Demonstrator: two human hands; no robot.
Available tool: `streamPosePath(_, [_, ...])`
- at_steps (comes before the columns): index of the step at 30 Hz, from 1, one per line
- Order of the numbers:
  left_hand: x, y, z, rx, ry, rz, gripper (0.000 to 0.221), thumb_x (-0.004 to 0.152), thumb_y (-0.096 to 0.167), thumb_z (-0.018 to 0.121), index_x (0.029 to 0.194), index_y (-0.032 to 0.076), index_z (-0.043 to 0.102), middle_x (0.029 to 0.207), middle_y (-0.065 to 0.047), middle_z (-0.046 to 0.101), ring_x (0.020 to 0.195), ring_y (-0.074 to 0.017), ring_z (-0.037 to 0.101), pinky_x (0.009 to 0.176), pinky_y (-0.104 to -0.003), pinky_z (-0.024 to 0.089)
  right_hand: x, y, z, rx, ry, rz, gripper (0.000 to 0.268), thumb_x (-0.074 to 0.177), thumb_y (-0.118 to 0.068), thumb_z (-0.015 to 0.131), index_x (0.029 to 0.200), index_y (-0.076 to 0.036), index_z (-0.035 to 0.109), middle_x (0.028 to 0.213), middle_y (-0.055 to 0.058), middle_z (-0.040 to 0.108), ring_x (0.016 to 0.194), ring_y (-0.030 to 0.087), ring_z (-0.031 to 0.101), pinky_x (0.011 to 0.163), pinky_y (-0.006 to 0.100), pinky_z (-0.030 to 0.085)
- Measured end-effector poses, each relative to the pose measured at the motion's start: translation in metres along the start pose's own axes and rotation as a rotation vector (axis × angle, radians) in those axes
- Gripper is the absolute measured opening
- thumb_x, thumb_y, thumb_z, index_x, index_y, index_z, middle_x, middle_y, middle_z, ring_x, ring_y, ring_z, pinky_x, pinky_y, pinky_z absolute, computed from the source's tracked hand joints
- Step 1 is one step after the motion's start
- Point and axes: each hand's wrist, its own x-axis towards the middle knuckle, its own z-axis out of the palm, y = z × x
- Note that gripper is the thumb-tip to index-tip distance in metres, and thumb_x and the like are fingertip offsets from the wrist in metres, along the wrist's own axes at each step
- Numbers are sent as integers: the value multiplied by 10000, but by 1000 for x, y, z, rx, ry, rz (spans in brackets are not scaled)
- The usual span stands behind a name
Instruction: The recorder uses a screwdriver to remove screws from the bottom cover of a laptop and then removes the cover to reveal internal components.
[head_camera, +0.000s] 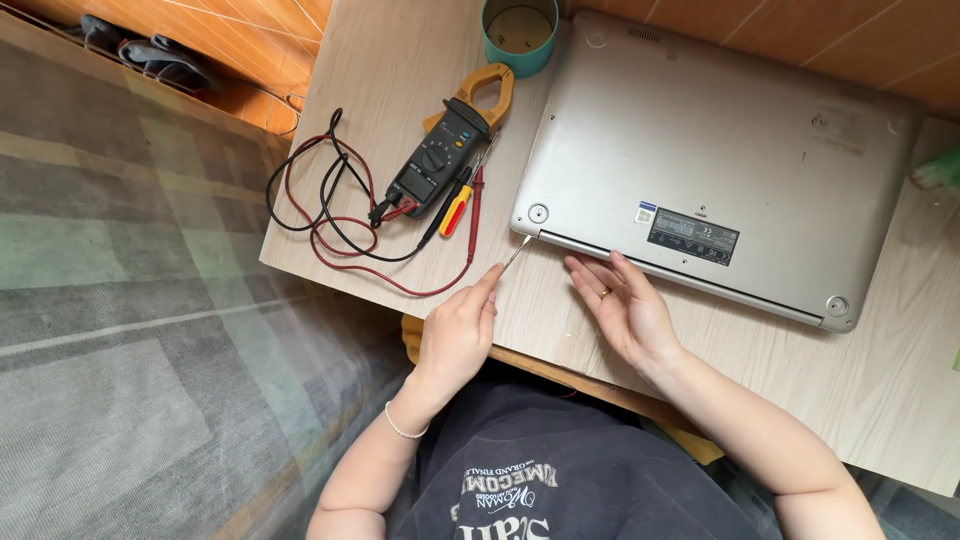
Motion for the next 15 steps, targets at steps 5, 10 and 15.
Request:
streamPosePath(5, [6,9,-8,153,-52,-2,437,953,92,589,1386,131,630,744,-110,653,635,-306,667,607,-424,549,6,-1,6,5,-3,-22,472,1005,-218,576,1344,91,465,1369,262,545,1353,344,555,1081,405,462])
streamPosePath(10, [19,17,-20,291,-125,-7,476,917,93,606,1387,163,634,680,-126,636,582,-327,659,557,-455,545,10,-1,6,20,61,33,426,991,-214,602,1310,54,511,1341,194,576,1320,306,591,1044,392,494])
streamPosePath(15, [41,34,-36,406,-232,-22,420,912,124,577,1321,155,670,642,-181,666,560,-384,679,541,-499,559,14,-2,4,45,91,48,368,986,-205,613,1268,17,535,1251,158,615,1304,303,603,1065,435,482])
